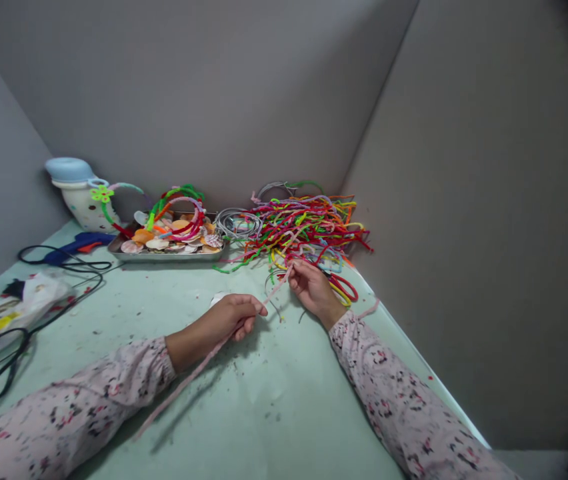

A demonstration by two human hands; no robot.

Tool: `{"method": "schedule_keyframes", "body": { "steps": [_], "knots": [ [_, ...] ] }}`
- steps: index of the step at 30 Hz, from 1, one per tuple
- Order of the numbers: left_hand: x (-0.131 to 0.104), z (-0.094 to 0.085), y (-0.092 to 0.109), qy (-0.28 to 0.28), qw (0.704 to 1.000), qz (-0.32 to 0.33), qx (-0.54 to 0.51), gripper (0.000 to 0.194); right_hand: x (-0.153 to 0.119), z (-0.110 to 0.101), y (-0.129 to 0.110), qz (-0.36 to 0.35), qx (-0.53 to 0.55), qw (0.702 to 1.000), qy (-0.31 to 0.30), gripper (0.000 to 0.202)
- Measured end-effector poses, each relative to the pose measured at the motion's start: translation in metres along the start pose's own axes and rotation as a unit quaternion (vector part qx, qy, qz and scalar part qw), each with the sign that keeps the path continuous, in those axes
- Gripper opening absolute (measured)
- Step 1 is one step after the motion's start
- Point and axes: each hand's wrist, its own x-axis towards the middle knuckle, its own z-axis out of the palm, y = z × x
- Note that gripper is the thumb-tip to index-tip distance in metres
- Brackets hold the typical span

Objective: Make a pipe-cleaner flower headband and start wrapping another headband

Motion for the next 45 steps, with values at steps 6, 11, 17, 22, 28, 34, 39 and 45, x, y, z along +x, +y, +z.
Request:
{"method": "schedule_keyframes", "body": {
  "steps": [6,11,17,22,28,34,39,45],
  "knots": [
    [-0.002,0.002,0.003,-0.001,1.0,-0.01,-0.001,0.022,0.0,0.002,0.001,-0.027,-0.075,0.996,0.037,0.015],
    [-0.003,0.005,0.004,0.027,0.998,0.005,0.059,0.022,-0.002,0.005,0.002,-0.052,-0.181,0.978,0.091,0.014],
    [-0.007,0.001,0.01,0.115,0.948,0.089,0.282,0.021,-0.004,0.01,-0.003,-0.067,-0.305,0.937,0.159,0.013],
    [-0.01,-0.001,0.015,0.165,0.85,0.191,0.462,0.019,-0.002,0.009,0.0,-0.044,-0.303,0.941,0.143,0.016],
    [-0.007,0.001,0.013,0.085,0.972,0.049,0.212,0.024,0.0,0.001,0.002,-0.017,-0.189,0.98,0.053,0.018],
    [-0.004,-0.002,0.01,0.036,0.998,0.023,0.045,0.023,-0.001,0.001,-0.001,-0.017,-0.085,0.996,0.014,0.029],
    [-0.004,-0.003,0.01,0.025,1.0,0.012,-0.008,0.021,-0.001,0.0,0.0,-0.018,-0.041,0.999,0.013,0.024],
    [-0.004,-0.002,0.009,0.018,1.0,0.006,-0.023,0.02,0.0,0.0,-0.001,-0.019,-0.018,0.999,0.023,0.017]
  ]
}}
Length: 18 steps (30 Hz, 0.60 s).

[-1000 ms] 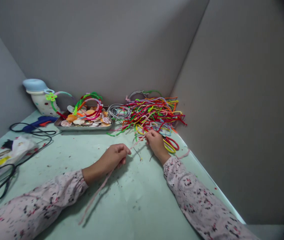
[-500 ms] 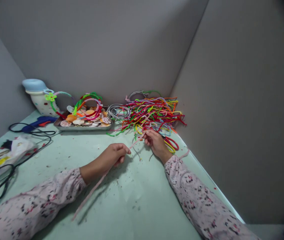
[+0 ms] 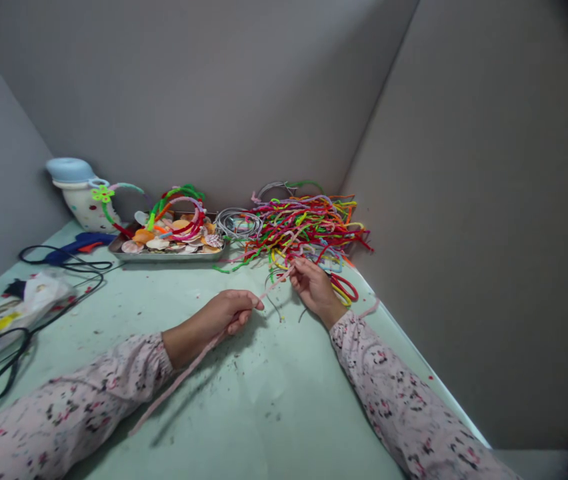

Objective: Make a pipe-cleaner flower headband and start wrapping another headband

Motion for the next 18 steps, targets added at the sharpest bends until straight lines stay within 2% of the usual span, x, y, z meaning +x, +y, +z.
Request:
{"method": "schedule_keyframes", "body": {
  "steps": [7,13,16,18],
  "knots": [
    [0.001,-0.0016,-0.0026,-0.001,1.0,0.004,0.008,0.02,-0.0014,0.0036,0.0005,-0.002,-0.013,1.0,0.013,0.018],
    [-0.0014,0.0031,-0.0019,0.042,0.989,0.033,0.14,0.023,-0.0005,0.0034,0.0033,-0.015,-0.051,0.998,0.033,0.022],
    [-0.0034,0.0055,-0.0022,0.078,0.959,0.065,0.264,0.023,0.0008,0.0024,0.0053,-0.015,-0.073,0.996,0.044,0.023],
    [-0.0052,0.0063,-0.0025,0.109,0.911,0.128,0.377,0.022,0.0017,0.0023,0.0069,-0.011,-0.088,0.995,0.052,0.023]
  ]
}}
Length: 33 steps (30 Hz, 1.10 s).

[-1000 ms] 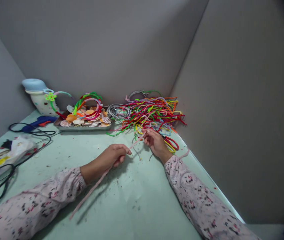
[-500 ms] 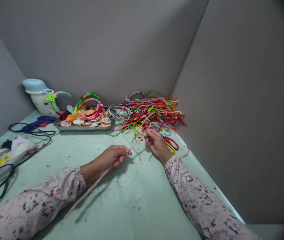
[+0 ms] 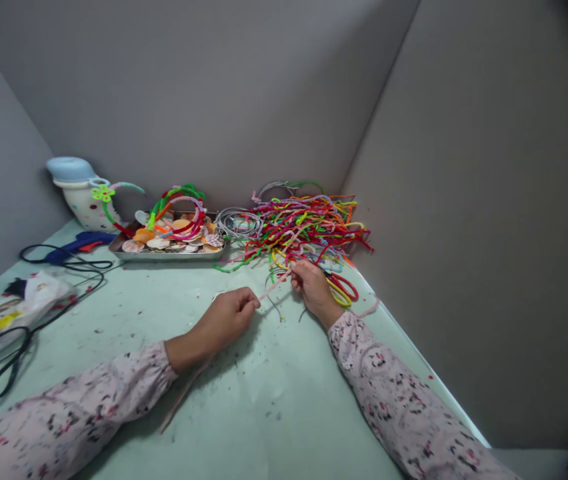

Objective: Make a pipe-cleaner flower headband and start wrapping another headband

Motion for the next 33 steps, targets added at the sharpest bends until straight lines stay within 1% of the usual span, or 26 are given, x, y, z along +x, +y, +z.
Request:
{"method": "schedule_keyframes", "body": {
  "steps": [2,3,5,6,8,10,11,13,15,17,20,24,29,33],
  "knots": [
    [-0.002,0.0,0.001,0.04,0.991,0.062,0.116,0.022,0.001,0.001,0.002,0.003,-0.011,1.0,0.011,0.023],
    [-0.003,0.0,0.001,0.05,0.983,0.081,0.159,0.022,0.001,0.002,0.002,0.004,-0.014,1.0,0.017,0.024],
    [-0.004,0.001,0.002,0.054,0.973,0.097,0.202,0.021,0.001,0.004,0.003,0.007,-0.01,1.0,0.026,0.024],
    [-0.005,0.001,0.002,0.052,0.974,0.097,0.199,0.021,0.001,0.004,0.003,0.009,-0.004,1.0,0.027,0.024],
    [-0.004,0.002,0.002,0.033,0.987,0.07,0.137,0.02,0.0,0.005,0.002,0.014,0.014,1.0,0.016,0.023],
    [-0.002,0.002,0.002,-0.008,1.0,0.002,0.009,0.02,-0.001,0.004,-0.001,0.02,0.039,0.999,-0.008,0.022],
    [0.0,0.002,0.001,-0.029,0.997,-0.036,-0.066,0.02,-0.001,0.002,-0.003,0.021,0.053,0.998,-0.022,0.021],
    [0.003,0.0,0.0,-0.057,0.975,-0.09,-0.195,0.02,-0.001,0.0,-0.006,0.022,0.077,0.996,-0.045,0.02],
    [0.005,-0.002,-0.002,-0.066,0.951,-0.107,-0.281,0.019,-0.002,-0.002,-0.008,0.019,0.095,0.993,-0.06,0.02],
    [0.007,-0.003,-0.004,-0.078,0.93,-0.115,-0.34,0.018,-0.003,-0.003,-0.009,0.016,0.107,0.992,-0.068,0.02],
    [0.008,-0.004,-0.007,-0.092,0.903,-0.124,-0.401,0.017,-0.003,-0.003,-0.01,0.01,0.117,0.991,-0.071,0.02],
    [0.009,-0.002,-0.009,-0.111,0.88,-0.137,-0.44,0.015,-0.003,-0.002,-0.01,0.008,0.124,0.99,-0.068,0.022],
    [0.009,-0.002,-0.012,-0.133,0.862,-0.131,-0.471,0.013,-0.003,-0.002,-0.01,0.011,0.128,0.99,-0.064,0.02],
    [0.009,-0.002,-0.012,-0.135,0.86,-0.124,-0.476,0.013,-0.003,-0.004,-0.008,0.019,0.124,0.99,-0.065,0.022]
  ]
}}
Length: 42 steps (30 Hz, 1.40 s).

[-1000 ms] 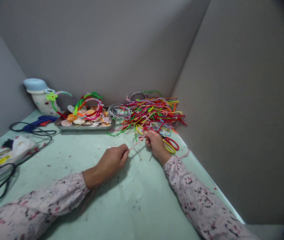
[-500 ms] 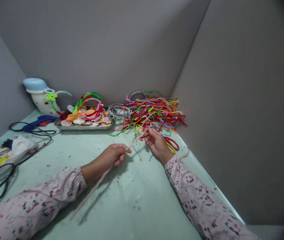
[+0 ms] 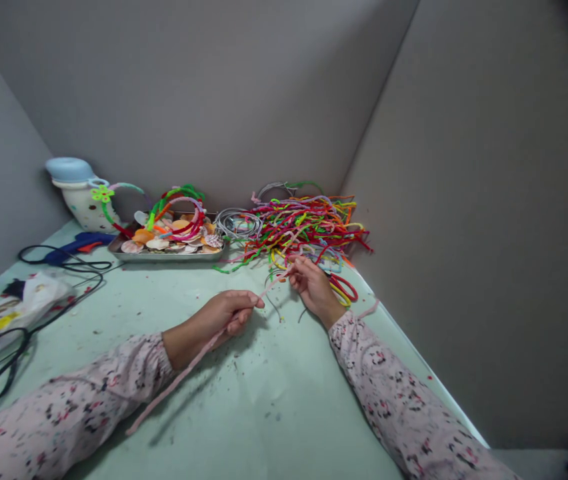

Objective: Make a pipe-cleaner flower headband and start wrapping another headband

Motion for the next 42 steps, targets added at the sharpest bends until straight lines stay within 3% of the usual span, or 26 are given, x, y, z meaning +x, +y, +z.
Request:
{"method": "schedule_keyframes", "body": {
  "steps": [28,34,42],
  "knots": [
    [-0.002,0.006,0.002,0.003,1.0,0.0,0.018,0.023,0.001,0.0,0.005,-0.011,-0.048,0.999,0.023,0.022],
    [-0.002,0.004,0.001,-0.012,1.0,-0.001,0.025,0.034,0.0,0.005,0.006,-0.001,-0.068,0.998,-0.005,0.027],
    [0.0,0.002,-0.001,-0.01,1.0,0.006,0.028,0.024,-0.004,0.011,0.006,0.015,-0.078,0.996,-0.029,0.028]
  ]
}}
